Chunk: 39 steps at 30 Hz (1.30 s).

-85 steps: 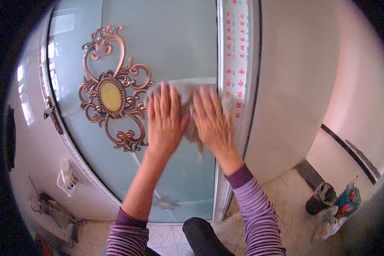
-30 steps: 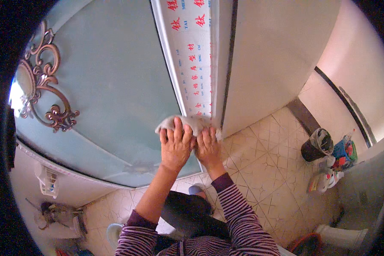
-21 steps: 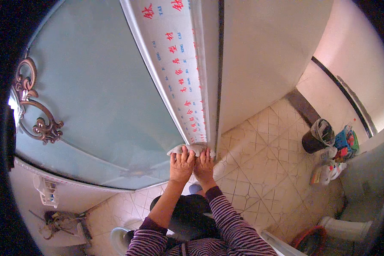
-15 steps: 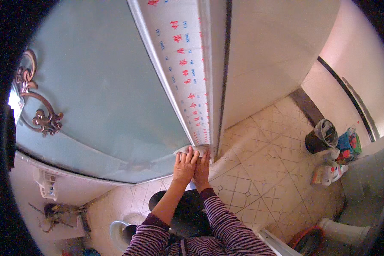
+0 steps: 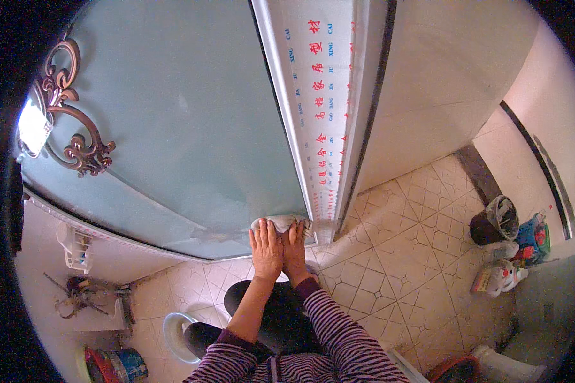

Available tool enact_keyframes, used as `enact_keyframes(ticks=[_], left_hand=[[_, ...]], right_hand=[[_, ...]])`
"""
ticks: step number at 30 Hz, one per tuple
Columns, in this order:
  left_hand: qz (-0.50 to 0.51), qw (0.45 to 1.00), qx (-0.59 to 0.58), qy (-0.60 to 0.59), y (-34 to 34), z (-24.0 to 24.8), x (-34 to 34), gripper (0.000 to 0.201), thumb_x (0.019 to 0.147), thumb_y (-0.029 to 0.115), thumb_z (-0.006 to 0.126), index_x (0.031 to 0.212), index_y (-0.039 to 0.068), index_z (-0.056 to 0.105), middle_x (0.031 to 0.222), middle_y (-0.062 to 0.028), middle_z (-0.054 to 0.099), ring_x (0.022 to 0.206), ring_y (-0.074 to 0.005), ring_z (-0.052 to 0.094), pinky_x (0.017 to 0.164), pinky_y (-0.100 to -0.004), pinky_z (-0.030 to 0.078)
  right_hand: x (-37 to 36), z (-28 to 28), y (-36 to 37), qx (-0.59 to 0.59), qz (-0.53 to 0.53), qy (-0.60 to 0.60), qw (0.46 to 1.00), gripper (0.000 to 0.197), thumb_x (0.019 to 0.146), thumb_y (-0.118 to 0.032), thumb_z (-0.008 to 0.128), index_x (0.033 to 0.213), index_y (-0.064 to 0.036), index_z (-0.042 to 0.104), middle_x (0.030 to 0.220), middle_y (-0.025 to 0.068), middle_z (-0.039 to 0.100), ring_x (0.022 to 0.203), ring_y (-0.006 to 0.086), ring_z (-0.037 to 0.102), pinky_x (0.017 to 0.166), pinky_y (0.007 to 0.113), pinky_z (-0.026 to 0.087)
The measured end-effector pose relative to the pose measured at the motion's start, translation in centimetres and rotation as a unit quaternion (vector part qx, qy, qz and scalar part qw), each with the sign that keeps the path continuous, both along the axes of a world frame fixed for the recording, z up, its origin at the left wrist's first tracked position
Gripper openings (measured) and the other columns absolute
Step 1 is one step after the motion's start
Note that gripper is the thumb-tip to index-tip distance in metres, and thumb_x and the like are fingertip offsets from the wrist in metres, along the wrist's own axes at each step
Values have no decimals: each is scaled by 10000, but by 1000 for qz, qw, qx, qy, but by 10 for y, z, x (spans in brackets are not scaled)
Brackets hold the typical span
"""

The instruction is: The person wipes a large glass door with a cloth, cleaning the surface and the frame. They systematically move the cloth across the glass panels and along the edges, ensuring the entire visible area is treated.

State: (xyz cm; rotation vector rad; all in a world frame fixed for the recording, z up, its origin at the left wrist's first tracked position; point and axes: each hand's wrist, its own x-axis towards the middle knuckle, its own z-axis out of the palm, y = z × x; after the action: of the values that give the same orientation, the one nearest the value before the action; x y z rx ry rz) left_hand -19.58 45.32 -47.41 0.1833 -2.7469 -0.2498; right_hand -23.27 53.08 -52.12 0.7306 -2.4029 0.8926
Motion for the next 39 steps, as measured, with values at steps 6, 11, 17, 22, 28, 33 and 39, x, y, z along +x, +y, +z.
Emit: enact_keyframes(ticks=[6, 11, 17, 22, 28, 33, 39], left_hand=[[23, 990, 141, -2, 26, 0, 6, 647, 933, 215, 463, 1430, -99, 193, 1514, -313, 126, 1406, -447, 161, 1151, -497, 153], [35, 980, 194, -10, 38, 0, 5, 692, 948, 291, 463, 1436, -110, 178, 1518, -309, 121, 1413, -430, 164, 1148, -485, 166], [56, 974, 215, 54, 26, 18, 7, 697, 955, 279, 466, 1441, -107, 148, 1520, -320, 75, 1412, -450, 137, 1151, -477, 155], [40, 977, 208, 30, 38, -5, 8, 715, 930, 291, 505, 1445, -86, 182, 1519, -301, 130, 1402, -442, 176, 1138, -500, 178], [51, 972, 220, 59, 28, 23, 10, 656, 944, 237, 492, 1445, -66, 196, 1503, -311, 138, 1379, -466, 193, 1110, -497, 216], [57, 970, 232, 40, 37, 5, 11, 630, 897, 204, 552, 1416, -45, 296, 1442, -291, 264, 1331, -432, 293, 1062, -499, 281], [64, 933, 324, 144, 29, 17, 7, 628, 926, 208, 510, 1440, -37, 247, 1447, -301, 245, 1308, -462, 302, 1065, -493, 297]], right_hand=[[-7, -13, 30, 70, 64, -41, 995, 419, 894, -185, 504, 1277, -16, 514, 1453, 179, 316, 1385, 411, 250, 1068, 525, 323], [-13, -12, 34, 96, 71, -31, 992, 412, 876, -186, 529, 1277, -91, 546, 1450, 73, 374, 1405, 320, 265, 1003, 445, 398], [-21, 7, 24, 165, 91, -6, 982, 448, 877, -224, 535, 1316, -135, 528, 1445, 5, 390, 1382, 245, 312, 940, 421, 430], [-17, -18, 28, 103, -1, 83, 991, 376, 854, -224, 560, 1217, -133, 595, 1354, -9, 477, 1356, 278, 351, 875, 428, 445], [-24, 5, 15, 107, 23, 63, 992, 300, 854, -209, 559, 1131, -115, 627, 1345, 11, 489, 1345, 288, 367, 813, 436, 457], [-17, -27, 21, 108, -26, 100, 989, 388, 870, -204, 555, 1243, -100, 570, 1404, 69, 350, 1343, 336, 360, 845, 451, 464], [-19, 17, 8, 98, 55, 52, 992, 388, 856, -197, 558, 1232, -102, 566, 1369, 12, 451, 1342, 306, 363, 852, 434, 479]])
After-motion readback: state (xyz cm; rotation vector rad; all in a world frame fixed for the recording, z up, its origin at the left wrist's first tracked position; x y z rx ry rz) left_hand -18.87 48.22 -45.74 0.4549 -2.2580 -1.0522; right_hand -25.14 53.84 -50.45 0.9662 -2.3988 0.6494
